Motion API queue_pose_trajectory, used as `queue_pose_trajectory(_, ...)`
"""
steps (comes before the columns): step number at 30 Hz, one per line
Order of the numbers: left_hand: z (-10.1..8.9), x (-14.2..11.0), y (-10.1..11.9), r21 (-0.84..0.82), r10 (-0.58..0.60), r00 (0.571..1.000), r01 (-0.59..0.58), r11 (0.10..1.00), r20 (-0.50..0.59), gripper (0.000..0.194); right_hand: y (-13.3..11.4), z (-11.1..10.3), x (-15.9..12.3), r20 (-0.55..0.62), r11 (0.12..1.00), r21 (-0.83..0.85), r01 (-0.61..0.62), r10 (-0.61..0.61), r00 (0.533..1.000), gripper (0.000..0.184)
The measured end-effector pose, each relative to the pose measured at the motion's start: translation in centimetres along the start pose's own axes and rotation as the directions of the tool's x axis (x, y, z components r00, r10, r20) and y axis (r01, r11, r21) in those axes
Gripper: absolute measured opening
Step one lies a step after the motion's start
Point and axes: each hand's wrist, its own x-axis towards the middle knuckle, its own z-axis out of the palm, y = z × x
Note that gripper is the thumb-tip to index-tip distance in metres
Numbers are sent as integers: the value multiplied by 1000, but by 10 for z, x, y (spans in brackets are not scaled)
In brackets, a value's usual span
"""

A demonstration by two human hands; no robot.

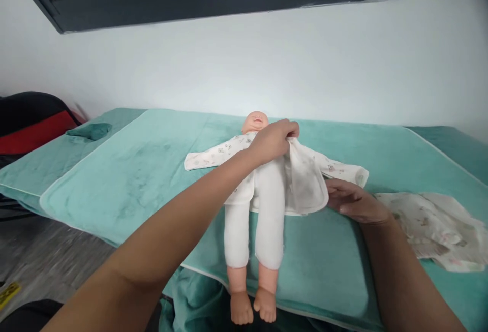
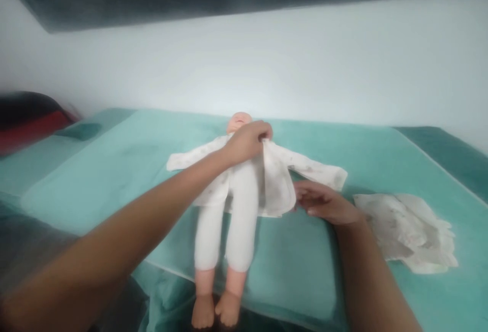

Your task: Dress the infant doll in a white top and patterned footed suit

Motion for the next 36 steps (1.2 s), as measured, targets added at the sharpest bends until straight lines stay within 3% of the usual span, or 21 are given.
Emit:
queue_pose_trajectory(4, -11, -13, -21, -79, 13, 993, -23, 997, -121, 19, -5, 5, 7, 87, 996, -73, -47, 53, 995, 50)
queue_pose_trajectory(8, -16, -26, -35, -93, -144, 970, 128, 987, -198, 16, -8, 10, 13, 107, 991, -83, -103, 111, 988, 59)
queue_pose_trajectory(12, -22, -40, -30, -47, -287, 922, 285, 958, -259, 17, -5, 12, 13, 51, 993, -33, -114, 116, 992, 58)
queue_pose_trajectory(16, -24, -56, -13, -68, -359, 917, 352, 933, -174, 5, 1, 15, 15, -96, 990, -25, -139, 136, 986, 56)
queue_pose_trajectory(19, -21, -66, 1, -49, -361, 928, 357, 933, -95, 31, 2, 22, 23, -281, 996, -21, -89, 80, 956, 48)
queue_pose_trajectory(23, -14, -78, 7, 36, -321, 945, 324, 945, -63, 23, -15, 40, 52, -576, 996, -93, -5, -49, 816, 36)
queue_pose_trajectory(25, -10, -84, 6, 10, -322, 941, 325, 946, -99, 20, -29, 48, 75, -636, 976, -201, -83, -65, 769, 39)
queue_pose_trajectory(30, -2, -96, 1, -235, -405, 895, 360, 903, -186, 20, -58, 55, 134, -567, 767, -489, -416, 84, 820, 45)
queue_pose_trajectory(32, -1, -100, 1, -314, -440, 879, 371, 874, -183, 20, -67, 54, 151, -542, 718, -523, -459, 135, 829, 39)
queue_pose_trajectory(36, -2, -102, 0, -443, -477, 866, 372, 816, -151, 18, -88, 53, 175, -524, 684, -576, -448, 112, 844, 24)
